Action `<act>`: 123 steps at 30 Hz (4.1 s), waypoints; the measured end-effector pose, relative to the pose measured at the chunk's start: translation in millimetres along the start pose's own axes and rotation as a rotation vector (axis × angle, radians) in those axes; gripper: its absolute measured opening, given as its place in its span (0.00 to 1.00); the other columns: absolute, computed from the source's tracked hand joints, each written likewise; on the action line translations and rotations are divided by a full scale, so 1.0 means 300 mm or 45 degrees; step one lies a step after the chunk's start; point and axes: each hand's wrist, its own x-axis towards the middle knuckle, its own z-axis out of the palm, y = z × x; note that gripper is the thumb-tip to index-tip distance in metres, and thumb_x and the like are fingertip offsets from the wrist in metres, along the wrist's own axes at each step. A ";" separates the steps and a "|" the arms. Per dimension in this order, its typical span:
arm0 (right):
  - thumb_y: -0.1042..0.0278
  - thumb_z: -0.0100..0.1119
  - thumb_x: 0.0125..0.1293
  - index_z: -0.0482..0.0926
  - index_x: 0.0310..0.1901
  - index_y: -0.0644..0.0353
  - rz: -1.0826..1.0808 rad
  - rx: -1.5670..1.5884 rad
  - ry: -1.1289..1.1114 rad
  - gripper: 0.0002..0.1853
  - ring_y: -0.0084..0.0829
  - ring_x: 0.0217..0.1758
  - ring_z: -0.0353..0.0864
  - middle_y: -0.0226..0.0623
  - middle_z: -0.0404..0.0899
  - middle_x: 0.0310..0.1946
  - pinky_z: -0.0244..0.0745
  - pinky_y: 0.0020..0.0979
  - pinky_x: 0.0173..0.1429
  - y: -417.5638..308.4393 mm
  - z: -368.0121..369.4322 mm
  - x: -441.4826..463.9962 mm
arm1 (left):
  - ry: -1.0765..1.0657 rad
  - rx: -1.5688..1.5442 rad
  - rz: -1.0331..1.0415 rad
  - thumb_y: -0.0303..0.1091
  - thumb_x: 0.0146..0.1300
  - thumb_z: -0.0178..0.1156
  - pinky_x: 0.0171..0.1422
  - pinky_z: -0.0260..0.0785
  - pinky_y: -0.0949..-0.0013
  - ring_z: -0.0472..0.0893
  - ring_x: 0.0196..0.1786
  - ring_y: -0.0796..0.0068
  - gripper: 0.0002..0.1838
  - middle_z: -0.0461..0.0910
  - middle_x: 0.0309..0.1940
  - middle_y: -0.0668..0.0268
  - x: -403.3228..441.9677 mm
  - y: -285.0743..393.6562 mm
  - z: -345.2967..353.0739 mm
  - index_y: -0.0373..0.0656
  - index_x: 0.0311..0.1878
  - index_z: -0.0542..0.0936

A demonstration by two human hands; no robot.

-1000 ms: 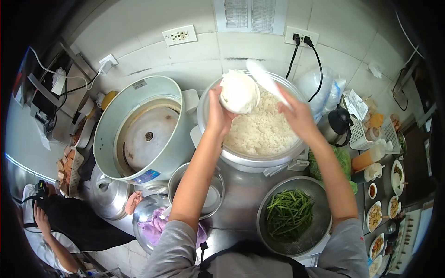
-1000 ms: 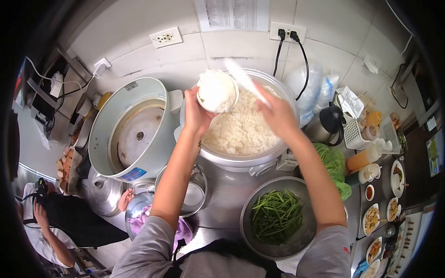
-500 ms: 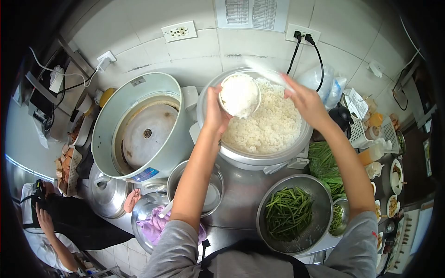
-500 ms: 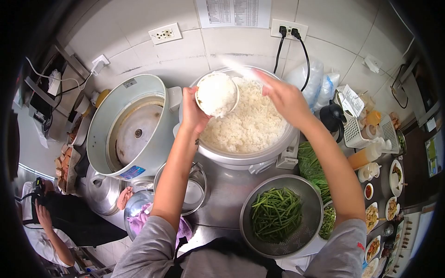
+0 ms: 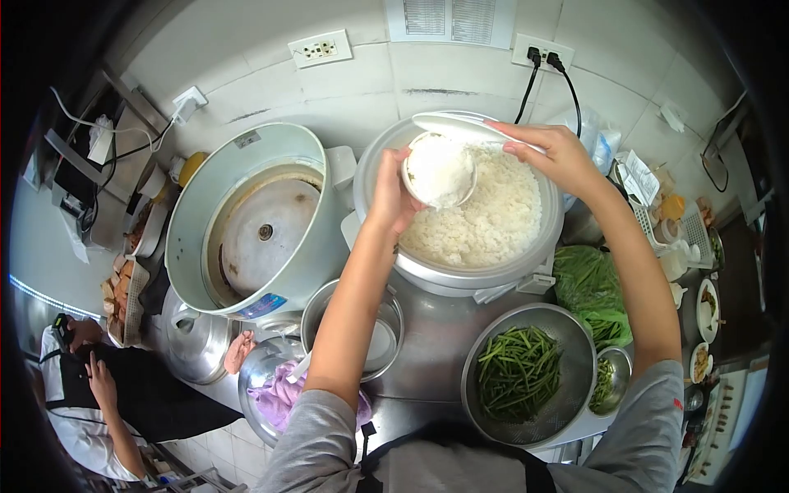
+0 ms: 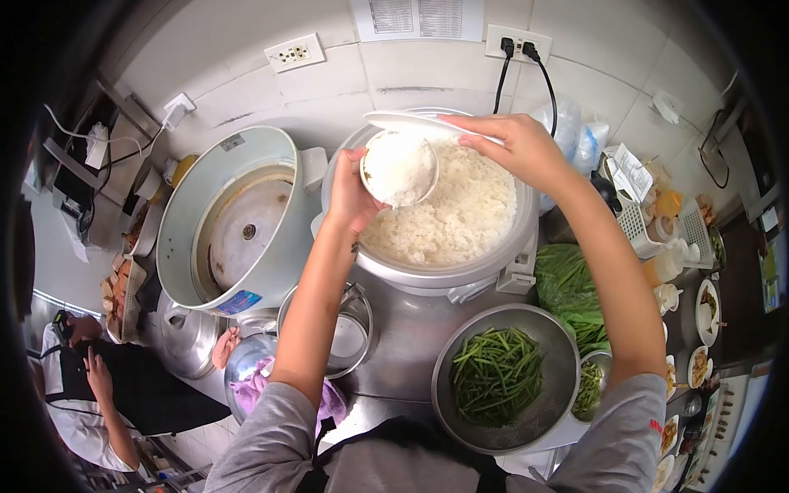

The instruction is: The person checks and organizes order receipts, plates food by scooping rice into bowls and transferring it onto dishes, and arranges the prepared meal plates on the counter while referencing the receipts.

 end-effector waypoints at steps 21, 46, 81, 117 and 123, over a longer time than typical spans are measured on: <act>0.74 0.52 0.62 0.72 0.58 0.25 0.037 -0.489 -0.004 0.28 0.31 0.30 0.75 0.32 0.71 0.29 0.73 0.33 0.35 -0.101 0.108 -0.076 | -0.115 -0.186 -0.155 0.58 0.65 0.35 0.48 0.77 0.46 0.75 0.57 0.52 0.34 0.71 0.58 0.53 0.020 -0.007 -0.033 0.42 0.64 0.64; 0.69 0.48 0.68 0.65 0.66 0.40 0.593 0.630 0.310 0.25 0.39 0.33 0.79 0.41 0.79 0.33 0.73 0.39 0.42 -0.190 0.268 -0.121 | 0.125 -0.179 0.339 0.51 0.62 0.36 0.51 0.76 0.54 0.74 0.58 0.62 0.30 0.69 0.58 0.58 0.000 -0.006 -0.044 0.47 0.65 0.60; 0.63 0.78 0.29 0.41 0.73 0.50 -0.042 0.160 -0.387 0.68 0.57 0.66 0.59 0.55 0.58 0.64 0.60 0.45 0.68 -1.007 0.405 -0.619 | 0.369 -0.526 -0.072 0.55 0.64 0.39 0.61 0.66 0.59 0.71 0.60 0.62 0.30 0.72 0.57 0.62 -1.228 -0.174 -0.010 0.44 0.60 0.69; 0.61 0.75 0.28 0.54 0.69 0.52 1.738 -0.478 1.047 0.60 0.54 0.56 0.69 0.55 0.70 0.51 0.66 0.42 0.61 -1.138 -0.600 -2.847 | -1.520 0.846 0.240 0.45 0.70 0.46 0.64 0.59 0.68 0.72 0.57 0.72 0.20 0.77 0.51 0.64 -1.135 -1.314 2.033 0.42 0.54 0.76; 0.57 0.76 0.30 0.53 0.70 0.48 1.842 -0.535 1.094 0.60 0.56 0.56 0.68 0.59 0.69 0.52 0.66 0.44 0.62 -0.990 -0.709 -2.974 | -1.192 1.082 -0.027 0.51 0.67 0.45 0.46 0.67 0.68 0.74 0.45 0.77 0.22 0.78 0.42 0.68 -0.430 -1.625 2.298 0.51 0.55 0.77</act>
